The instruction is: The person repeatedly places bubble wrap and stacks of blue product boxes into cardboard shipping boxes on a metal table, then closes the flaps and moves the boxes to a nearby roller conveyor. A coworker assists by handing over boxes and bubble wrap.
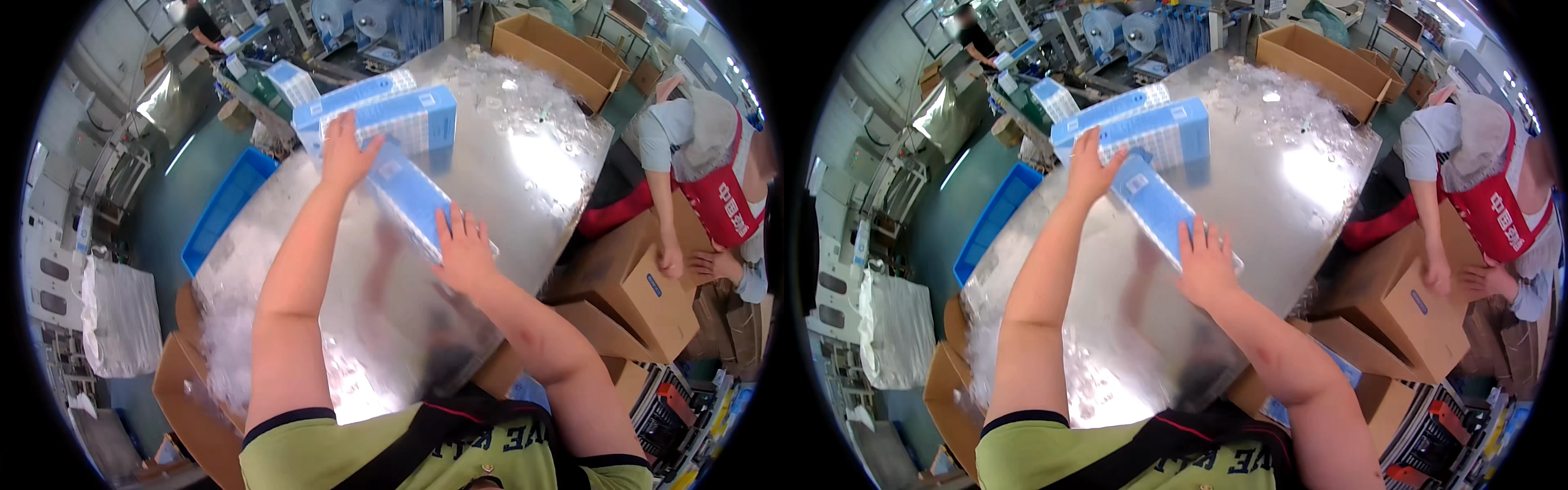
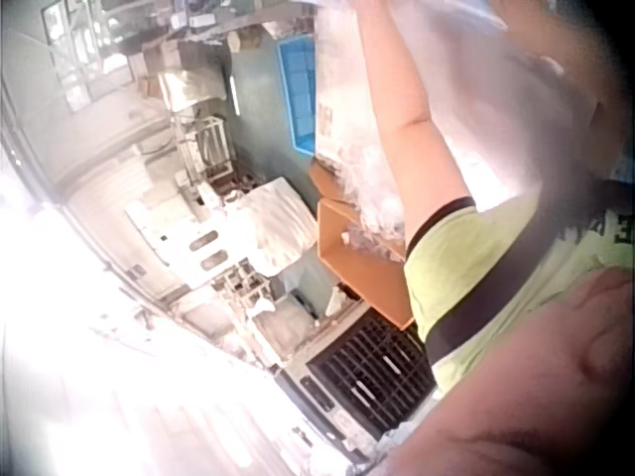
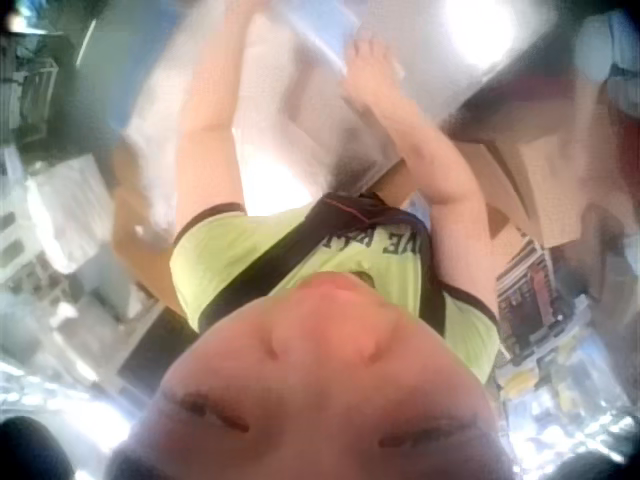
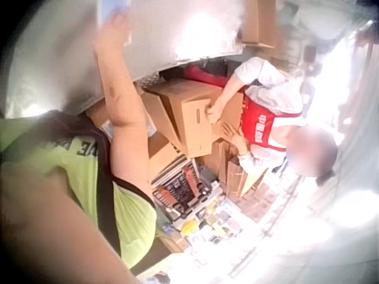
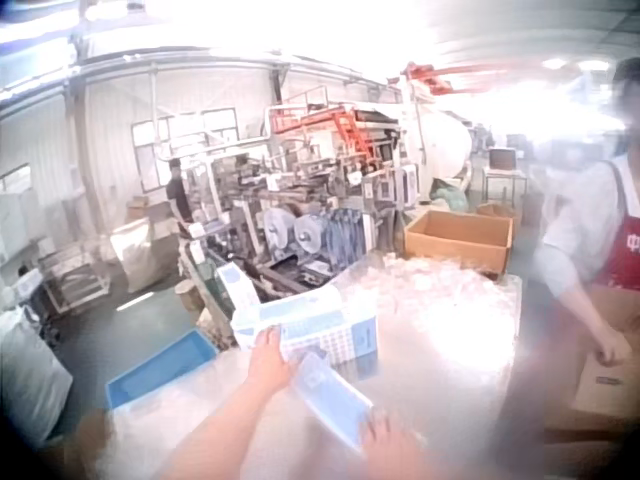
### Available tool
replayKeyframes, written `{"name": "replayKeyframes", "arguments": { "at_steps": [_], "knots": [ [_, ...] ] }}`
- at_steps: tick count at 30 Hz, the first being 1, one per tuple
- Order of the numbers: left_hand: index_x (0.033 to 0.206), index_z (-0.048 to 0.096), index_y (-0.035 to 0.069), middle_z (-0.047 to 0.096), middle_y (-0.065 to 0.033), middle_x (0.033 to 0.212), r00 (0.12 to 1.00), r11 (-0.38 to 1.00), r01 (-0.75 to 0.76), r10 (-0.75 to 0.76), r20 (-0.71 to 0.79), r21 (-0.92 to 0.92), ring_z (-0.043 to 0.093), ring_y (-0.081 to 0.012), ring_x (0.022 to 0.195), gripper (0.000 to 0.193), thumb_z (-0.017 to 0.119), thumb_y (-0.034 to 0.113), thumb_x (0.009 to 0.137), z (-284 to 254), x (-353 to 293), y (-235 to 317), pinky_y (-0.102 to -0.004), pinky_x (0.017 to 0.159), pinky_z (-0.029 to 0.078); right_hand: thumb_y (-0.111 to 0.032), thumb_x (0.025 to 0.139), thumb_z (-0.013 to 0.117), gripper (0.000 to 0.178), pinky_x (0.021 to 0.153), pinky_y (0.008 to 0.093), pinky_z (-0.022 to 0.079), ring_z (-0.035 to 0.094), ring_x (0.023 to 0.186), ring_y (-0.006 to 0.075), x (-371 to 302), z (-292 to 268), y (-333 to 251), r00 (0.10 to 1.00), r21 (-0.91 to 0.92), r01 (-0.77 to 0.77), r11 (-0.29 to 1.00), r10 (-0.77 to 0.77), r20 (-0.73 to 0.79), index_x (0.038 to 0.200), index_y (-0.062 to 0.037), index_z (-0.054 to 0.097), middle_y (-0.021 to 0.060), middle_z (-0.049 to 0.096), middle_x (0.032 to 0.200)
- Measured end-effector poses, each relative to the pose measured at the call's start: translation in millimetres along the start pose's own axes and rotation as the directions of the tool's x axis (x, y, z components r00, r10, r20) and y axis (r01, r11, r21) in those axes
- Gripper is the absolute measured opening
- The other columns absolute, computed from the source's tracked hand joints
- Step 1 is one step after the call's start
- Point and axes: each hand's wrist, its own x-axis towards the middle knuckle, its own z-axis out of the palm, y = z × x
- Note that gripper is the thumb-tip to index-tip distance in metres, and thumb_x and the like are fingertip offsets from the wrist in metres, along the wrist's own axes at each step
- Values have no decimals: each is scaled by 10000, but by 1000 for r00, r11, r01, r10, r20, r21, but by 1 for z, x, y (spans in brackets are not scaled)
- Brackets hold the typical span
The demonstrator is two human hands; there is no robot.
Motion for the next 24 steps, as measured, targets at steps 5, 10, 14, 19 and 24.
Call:
{"name": "replayKeyframes", "arguments": {
  "at_steps": [5,10,14,19,24],
  "knots": [
    [1475,295,-3,340,-250,1491,978,956,95,-142,155,279,268,-402,1411,1112,652,730,719,48,107,-74,-448,1141,266,-126,817,623,718,1106,579,263,337,1375,389,-5,-5,52,983,-154,179,972,-182,-5,1479,-193,354,118,335,1525],
    [1402,384,-58,424,-254,1433,807,932,12,-222,546,362,356,-364,1378,1323,629,898,520,81,147,-55,-415,1119,305,-324,715,752,846,1085,647,246,365,1339,366,14,-28,49,987,-35,159,987,-158,18,1468,-239,376,89,415,1431],
    [1385,359,-70,561,-297,1263,700,998,42,-64,711,48,578,-391,1159,1260,744,774,533,101,141,-39,-396,978,460,-449,619,811,947,1081,684,215,351,1330,369,34,-23,49,994,76,95,993,-99,44,1456,-290,399,85,438,1362],
    [1478,248,43,614,-274,1196,520,976,-84,214,827,-200,606,-397,1116,1241,832,619,546,66,81,7,-392,957,474,-499,568,822,970,1071,715,188,250,1403,412,27,-23,61,956,-82,294,952,-295,0,1433,-413,394,61,326,1511],
    [1489,260,58,583,-248,1258,235,851,-225,520,821,-474,567,-394,1171,1188,861,526,577,6,-35,87,-405,980,461,-509,591,811,1002,1054,732,189,225,1428,414,-93,-31,0,873,89,392,915,-401,277,1469,-355,353,56,257,1572]
  ]
}}
